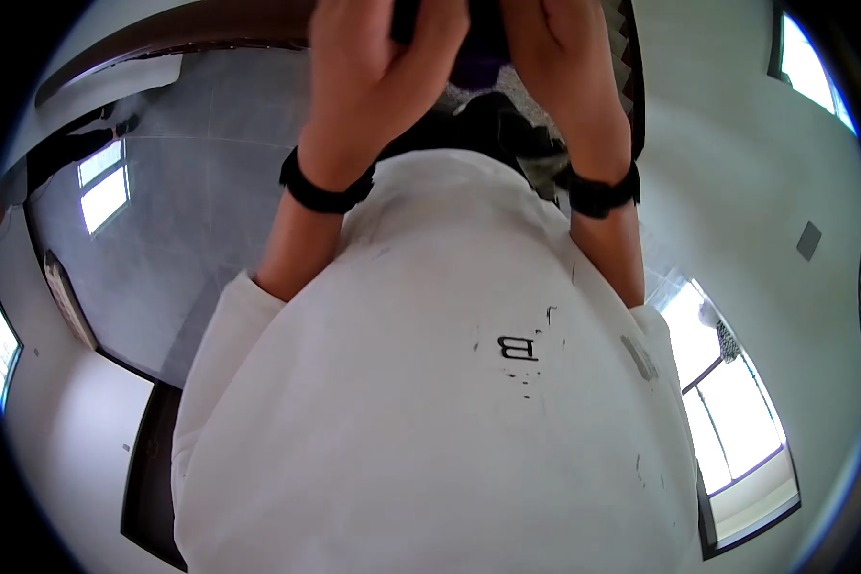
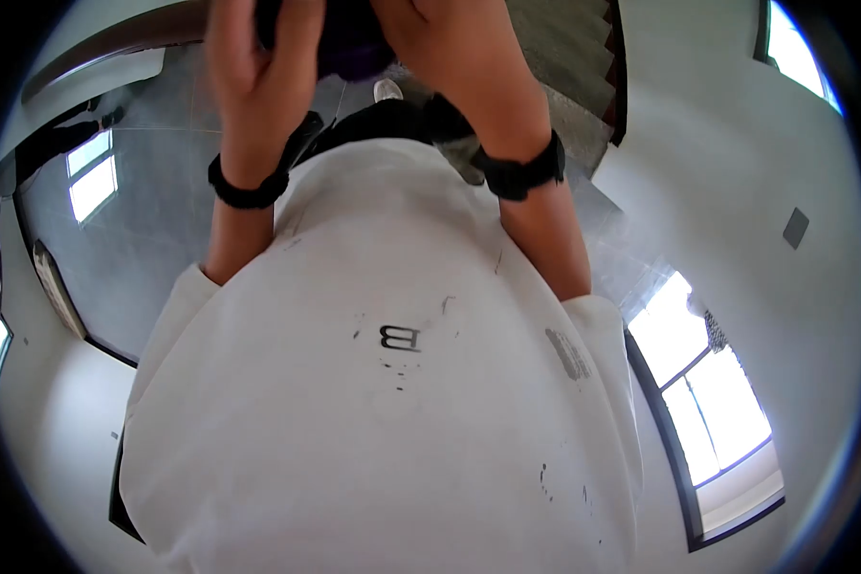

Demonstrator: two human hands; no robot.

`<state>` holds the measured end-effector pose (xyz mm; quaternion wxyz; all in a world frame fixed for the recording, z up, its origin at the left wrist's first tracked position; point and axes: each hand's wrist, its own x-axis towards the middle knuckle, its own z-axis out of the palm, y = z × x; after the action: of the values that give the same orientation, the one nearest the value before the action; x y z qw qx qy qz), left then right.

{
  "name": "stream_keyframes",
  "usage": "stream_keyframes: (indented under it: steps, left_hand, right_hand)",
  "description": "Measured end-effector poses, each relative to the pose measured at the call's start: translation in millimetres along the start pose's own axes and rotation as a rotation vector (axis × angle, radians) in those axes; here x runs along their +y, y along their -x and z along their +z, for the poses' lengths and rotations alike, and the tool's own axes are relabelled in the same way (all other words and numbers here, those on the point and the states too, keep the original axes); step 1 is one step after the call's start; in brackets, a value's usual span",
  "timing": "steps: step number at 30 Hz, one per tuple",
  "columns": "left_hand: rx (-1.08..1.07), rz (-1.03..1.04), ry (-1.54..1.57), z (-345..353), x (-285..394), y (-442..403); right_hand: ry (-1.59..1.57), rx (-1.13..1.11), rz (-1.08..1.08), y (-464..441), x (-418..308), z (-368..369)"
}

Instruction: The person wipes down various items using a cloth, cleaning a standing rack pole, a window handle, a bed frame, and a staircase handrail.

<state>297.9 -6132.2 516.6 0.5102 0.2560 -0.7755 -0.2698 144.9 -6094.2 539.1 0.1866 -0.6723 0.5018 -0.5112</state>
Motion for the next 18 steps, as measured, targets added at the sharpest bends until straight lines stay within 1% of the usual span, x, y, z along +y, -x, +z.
stream_keyframes:
  steps: [1,2,4,5,6,7,8,9,12,15,16,18]
  left_hand:
    - [-0.006,0.035,-0.096,7.9,2.9,1.9]
    - [-0.009,0.081,-0.195,13.5,3.4,0.1]
    - [-0.002,0.101,-0.192,12.7,3.4,2.7]
    - [-0.029,0.044,-0.167,9.8,5.7,3.1]
    - [-0.049,-0.004,-0.142,8.7,3.5,2.1]
    - [0.038,0.076,-0.168,14.2,-12.6,11.4]
    - [0.036,0.102,-0.127,14.3,-18.4,9.5]
    - [0.038,0.085,-0.103,14.4,-19.9,9.3]
    - [0.018,0.009,-0.026,10.4,-14.5,13.4]
    - [-0.028,-0.057,0.018,4.2,-11.8,10.4]
    - [-0.043,-0.077,0.04,5.4,-11.5,7.3]
    - [-0.036,-0.08,0.053,6.5,-13.4,1.7]
  right_hand:
    - [0.006,0.03,-0.056,0.8,2.5,0.6]
    - [0.02,0.047,-0.057,-0.4,3.3,-1.6]
    - [0.022,-0.048,0.018,-7.7,-3.8,-4.6]
    - [-0.024,-0.089,0.037,-6.9,-15.0,-12.0]
    - [-0.01,-0.07,0.014,-7.3,-16.2,-12.4]
    - [0.01,-0.149,0.211,-5.4,-10.5,-10.8]
    - [0.032,-0.223,0.397,-6.0,-0.8,-7.6]
    - [-0.071,0.001,0.064,-7.6,18.8,5.5]
    - [-0.117,0.042,0.095,0.5,26.3,11.8]
    - [-0.201,0.02,0.128,0.4,26.4,13.4]
    - [-0.198,0.016,0.105,-2.4,25.4,9.4]
    - [-0.318,-0.031,0.272,-4.1,23.0,7.3]
